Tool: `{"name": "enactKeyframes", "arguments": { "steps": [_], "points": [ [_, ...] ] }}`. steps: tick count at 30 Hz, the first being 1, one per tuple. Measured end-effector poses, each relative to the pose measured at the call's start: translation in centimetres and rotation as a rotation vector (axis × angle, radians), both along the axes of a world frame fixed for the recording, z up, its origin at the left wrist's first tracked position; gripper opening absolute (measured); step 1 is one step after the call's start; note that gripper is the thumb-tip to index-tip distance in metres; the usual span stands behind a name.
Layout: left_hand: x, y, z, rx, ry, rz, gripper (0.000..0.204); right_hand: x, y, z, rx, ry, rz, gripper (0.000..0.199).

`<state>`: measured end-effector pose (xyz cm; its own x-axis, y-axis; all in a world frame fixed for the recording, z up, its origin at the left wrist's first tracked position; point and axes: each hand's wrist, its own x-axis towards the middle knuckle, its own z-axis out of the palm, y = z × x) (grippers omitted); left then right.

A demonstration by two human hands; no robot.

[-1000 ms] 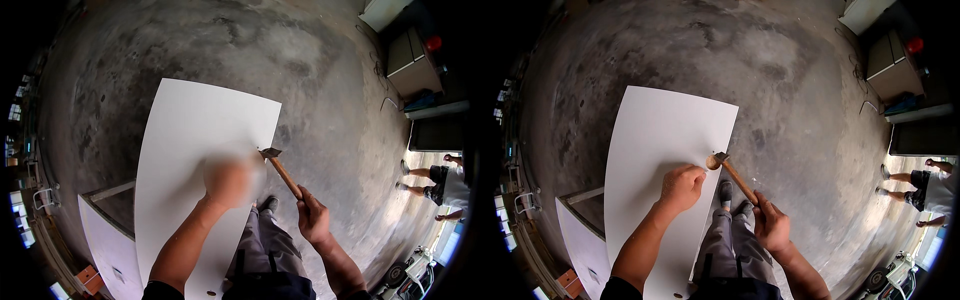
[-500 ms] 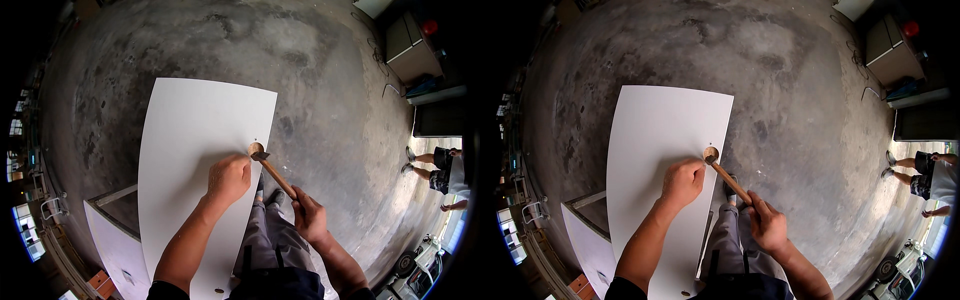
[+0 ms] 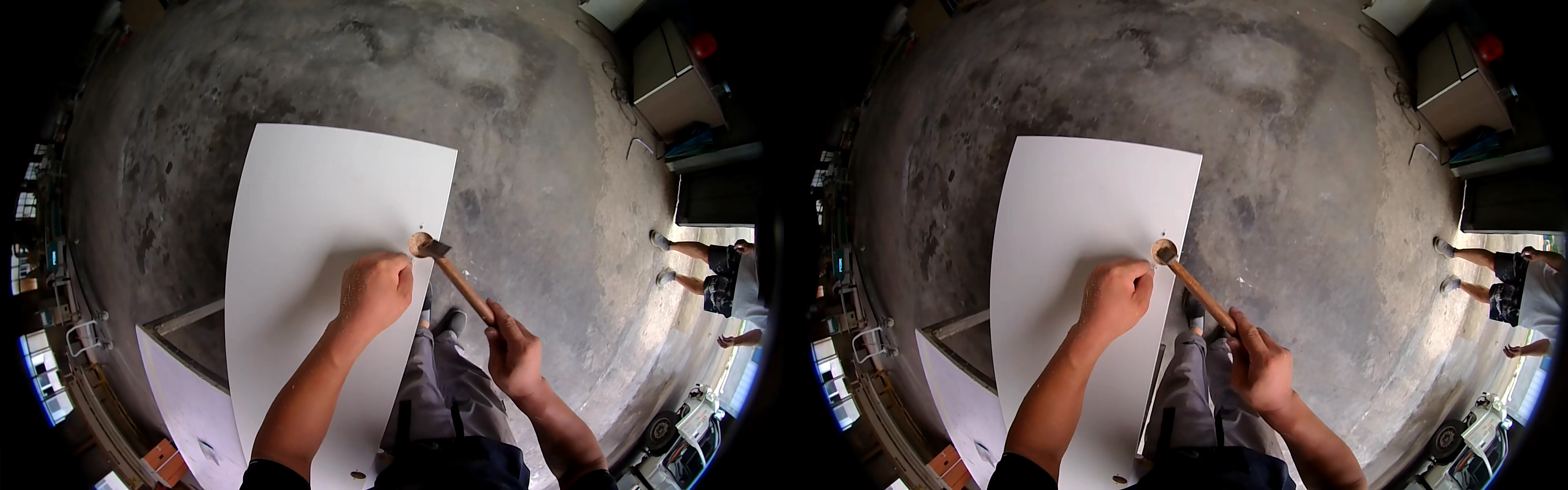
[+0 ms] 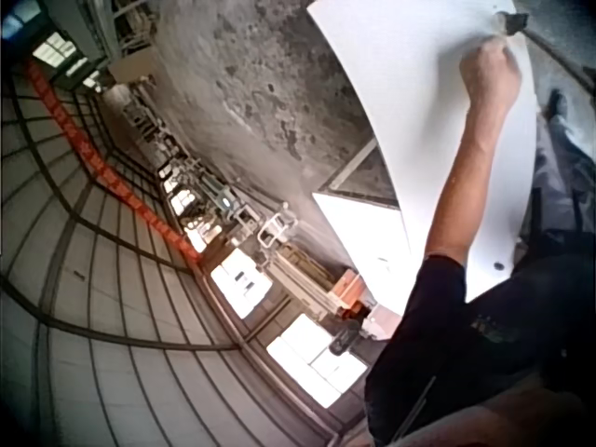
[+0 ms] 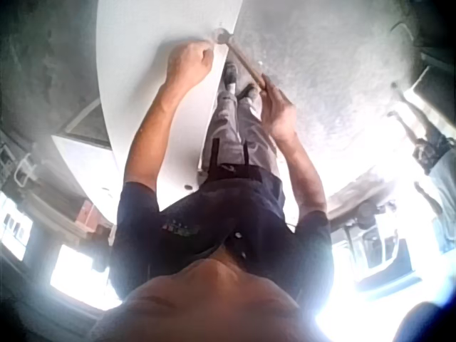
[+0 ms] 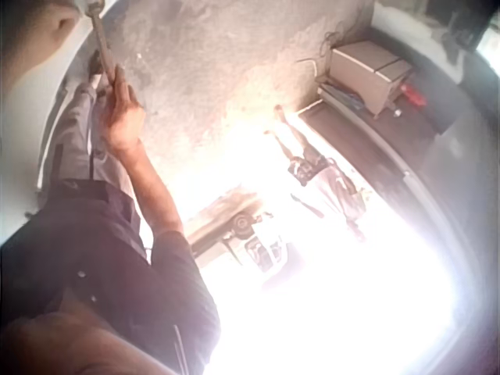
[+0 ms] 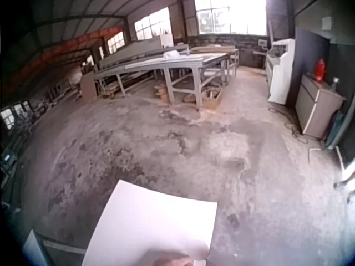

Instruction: The person positions a large white board on a drill press and uses a pneumatic air gun to clean the surface. They then operate the drill press to create holes in the board. After drilling, the person moves the board to a workbench and uses a hammer to tap wooden dowels into the drilled holes.

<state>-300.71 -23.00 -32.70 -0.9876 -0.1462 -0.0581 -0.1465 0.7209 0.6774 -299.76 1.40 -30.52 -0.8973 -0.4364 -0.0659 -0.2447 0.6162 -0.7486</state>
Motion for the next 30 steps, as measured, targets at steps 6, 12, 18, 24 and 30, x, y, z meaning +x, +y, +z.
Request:
{"name": "enactKeyframes", "arguments": {
  "steps": [6, 12, 18, 24, 30],
  "points": [
    [0.3, -0.2, 0.1, 0.002, 0.012, 0.010, 0.012, 0.9, 0.6, 0.6, -0.213, 0.111, -0.010, 0.042],
    [2.0, -0.4, 1.0, 0.046, 0.000, 0.119, 0.013, -0.6, -0.3, 2.8, -0.032, 0.102, 0.045, 0.041],
    [5.7, -1.5, 0.5, 0.115, 0.037, 0.184, 0.007, -1.3, -0.3, 0.1, 0.136, 0.062, 0.108, 0.042],
    [11.3, -0.6, 2.7, 0.195, -0.009, 0.317, 0.006, -1.3, -0.3, 1.2, 0.208, -0.006, 0.188, 0.040],
    [24.6, 1.3, 3.3, 0.124, -0.049, 0.517, 0.010, 2.7, 1.9, 2.0, -0.004, -0.033, 0.135, 0.034]
  ]
}}
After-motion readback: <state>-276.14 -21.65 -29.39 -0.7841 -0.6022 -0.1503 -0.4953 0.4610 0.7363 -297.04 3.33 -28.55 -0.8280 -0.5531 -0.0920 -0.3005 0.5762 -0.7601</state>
